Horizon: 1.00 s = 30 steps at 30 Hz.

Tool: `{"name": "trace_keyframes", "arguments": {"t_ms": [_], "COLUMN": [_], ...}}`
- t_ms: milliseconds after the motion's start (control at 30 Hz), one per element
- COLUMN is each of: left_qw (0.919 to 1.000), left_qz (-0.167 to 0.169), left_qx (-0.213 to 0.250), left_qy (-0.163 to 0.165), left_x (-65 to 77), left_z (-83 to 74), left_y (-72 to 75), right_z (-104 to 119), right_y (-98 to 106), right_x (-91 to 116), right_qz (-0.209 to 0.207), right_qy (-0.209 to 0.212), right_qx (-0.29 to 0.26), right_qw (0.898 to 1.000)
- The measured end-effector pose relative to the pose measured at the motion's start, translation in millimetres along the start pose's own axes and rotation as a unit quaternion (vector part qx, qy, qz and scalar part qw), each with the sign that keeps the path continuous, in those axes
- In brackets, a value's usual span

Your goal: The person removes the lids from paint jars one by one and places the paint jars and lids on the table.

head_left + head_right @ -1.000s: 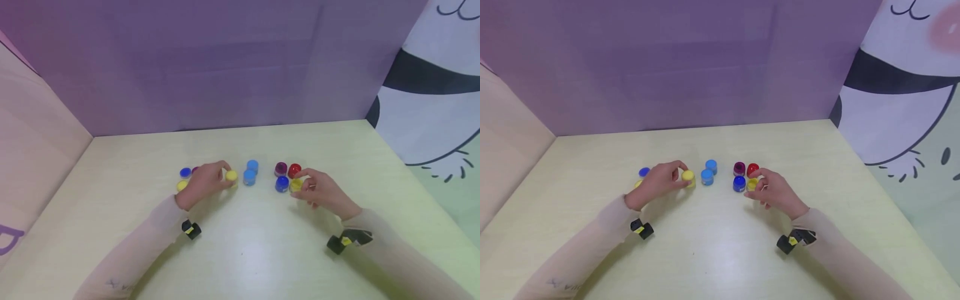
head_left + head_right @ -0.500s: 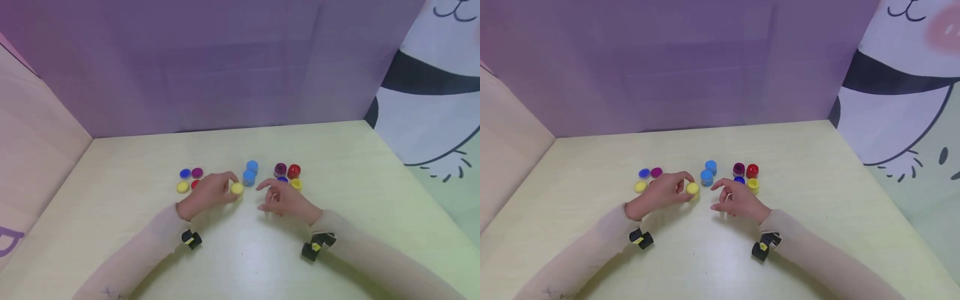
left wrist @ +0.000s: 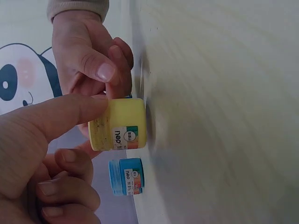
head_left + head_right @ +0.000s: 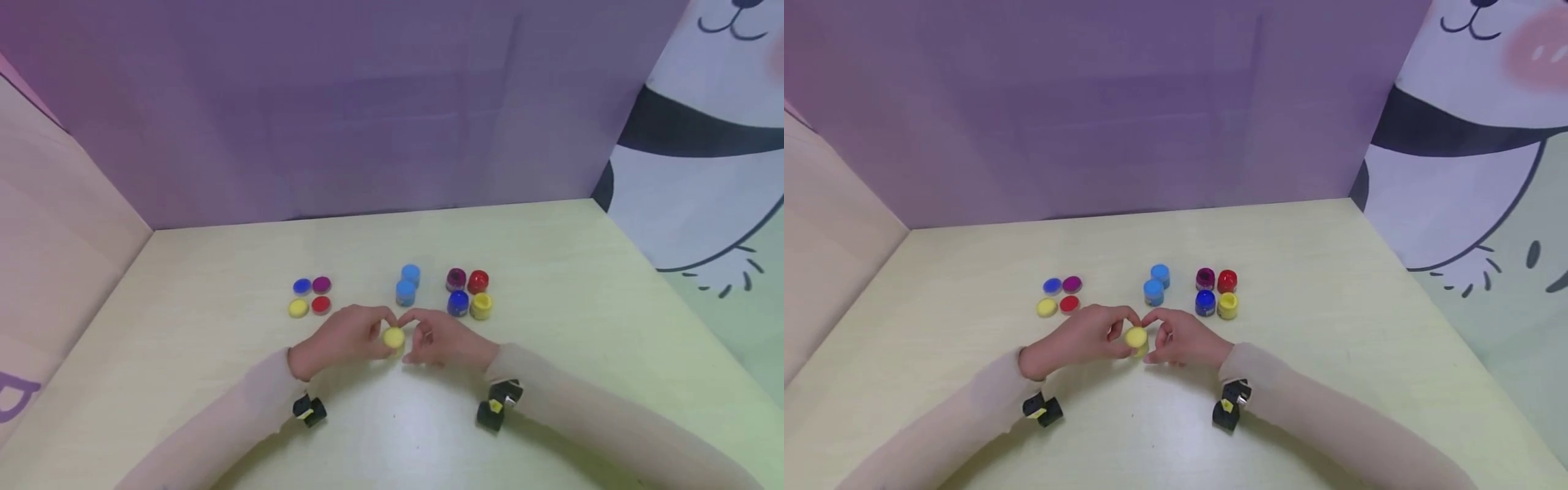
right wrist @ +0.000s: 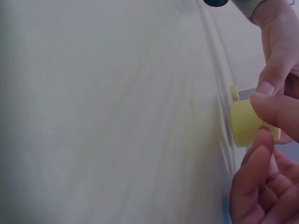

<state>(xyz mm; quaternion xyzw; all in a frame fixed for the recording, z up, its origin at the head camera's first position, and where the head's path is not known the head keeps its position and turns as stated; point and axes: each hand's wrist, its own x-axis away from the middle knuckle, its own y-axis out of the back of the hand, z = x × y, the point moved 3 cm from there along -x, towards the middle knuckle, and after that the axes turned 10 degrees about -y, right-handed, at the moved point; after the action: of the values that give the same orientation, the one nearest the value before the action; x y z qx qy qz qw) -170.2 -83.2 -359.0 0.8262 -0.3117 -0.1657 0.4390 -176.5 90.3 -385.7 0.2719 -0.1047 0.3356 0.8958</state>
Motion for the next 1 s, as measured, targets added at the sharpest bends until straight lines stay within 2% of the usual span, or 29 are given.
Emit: {"name": "trace_keyframes", "arguments": {"t_ms": [167,400,600,1000], "left_qw": [0.9997,0.9994,0.9993,0.996], "left_qz": [0.007,0.009,0.007,0.002], "left_qx": [0.013,0.008,0.018,0.036], "left_qy": [-0.017,-0.033,-0.031,-0.081], "left_x": [2.4,3.2,4.7,1.3], "left_z": [-0.4,1.8,2.8,2.8], "left_y": [-2.7,-7.1,-10.5,-7.5], "right_z": [-1.8,-3.4,-10.3,-9.5], "right_y": [-2.3,-4.0,-6.1,-3.4], "right_x": [-3.8,-14.1,-19.6,-18.7], "right_qz": [0.036,0.074,0.075,0.057], "right_qy": [0.004,0.018,-0.008,-0.046], "right_qx": [-0.016,-0.016,-0.029,-0.028], "right_qw": [0.999,0.997,0.997,0.997]}}
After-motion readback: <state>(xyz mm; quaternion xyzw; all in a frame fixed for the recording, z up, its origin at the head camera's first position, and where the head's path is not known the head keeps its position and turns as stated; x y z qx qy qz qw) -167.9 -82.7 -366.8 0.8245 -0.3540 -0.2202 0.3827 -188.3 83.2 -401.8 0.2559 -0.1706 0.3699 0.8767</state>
